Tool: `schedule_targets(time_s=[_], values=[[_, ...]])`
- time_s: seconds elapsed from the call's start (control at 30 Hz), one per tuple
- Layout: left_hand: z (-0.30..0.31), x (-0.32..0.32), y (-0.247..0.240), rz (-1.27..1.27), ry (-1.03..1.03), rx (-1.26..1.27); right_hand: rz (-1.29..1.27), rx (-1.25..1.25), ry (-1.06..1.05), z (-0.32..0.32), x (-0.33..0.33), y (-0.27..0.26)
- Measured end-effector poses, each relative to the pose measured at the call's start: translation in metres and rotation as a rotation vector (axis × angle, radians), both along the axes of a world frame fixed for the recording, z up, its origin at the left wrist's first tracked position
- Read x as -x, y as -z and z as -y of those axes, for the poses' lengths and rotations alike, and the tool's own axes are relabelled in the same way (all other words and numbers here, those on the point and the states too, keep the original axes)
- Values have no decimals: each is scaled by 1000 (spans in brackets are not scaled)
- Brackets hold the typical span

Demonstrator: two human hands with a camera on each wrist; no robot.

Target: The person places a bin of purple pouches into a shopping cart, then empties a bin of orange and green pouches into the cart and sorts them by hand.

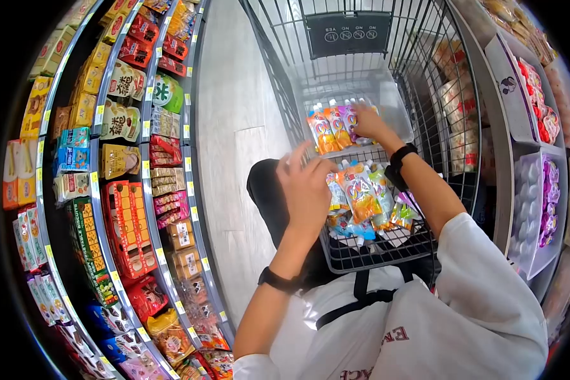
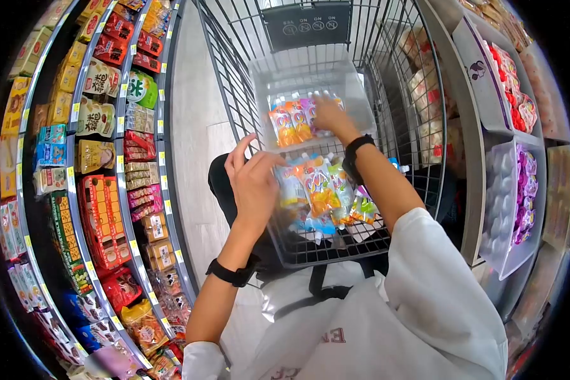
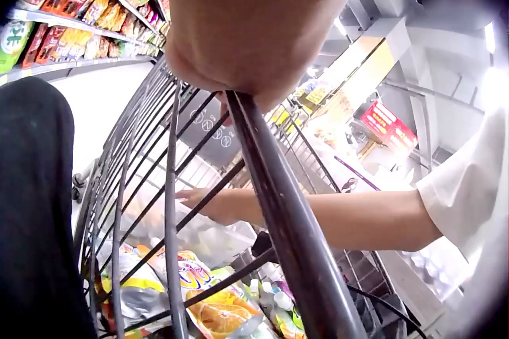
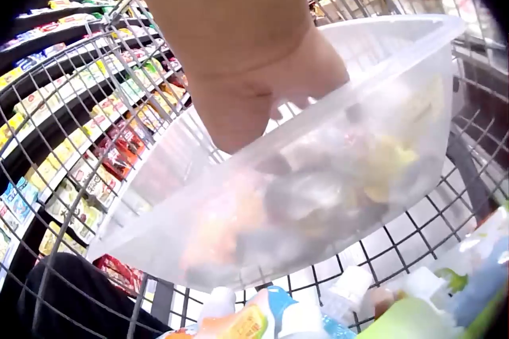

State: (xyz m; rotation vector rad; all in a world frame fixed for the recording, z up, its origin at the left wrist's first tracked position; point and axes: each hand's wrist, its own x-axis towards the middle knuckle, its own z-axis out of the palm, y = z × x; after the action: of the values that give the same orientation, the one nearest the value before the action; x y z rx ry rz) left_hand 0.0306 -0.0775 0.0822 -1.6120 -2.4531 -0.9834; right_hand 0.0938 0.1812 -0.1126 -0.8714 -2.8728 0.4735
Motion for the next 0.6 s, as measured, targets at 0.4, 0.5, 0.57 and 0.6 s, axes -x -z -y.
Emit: schedule_targets(time_s=[0.4,0.5,0.57,0.6], values=[[-1,-3,-5,-23,-2,-6,-30,66,151,16,-14,-58],[1,-2,-2,-8,24,-52,170,272,111,73,-36,-146],[0,-3,-3,-9,32,-61,398,288,2,110,-53,-158],[1,-3,-2,-7,25,-56,541,378,-65,122,-58,-164]])
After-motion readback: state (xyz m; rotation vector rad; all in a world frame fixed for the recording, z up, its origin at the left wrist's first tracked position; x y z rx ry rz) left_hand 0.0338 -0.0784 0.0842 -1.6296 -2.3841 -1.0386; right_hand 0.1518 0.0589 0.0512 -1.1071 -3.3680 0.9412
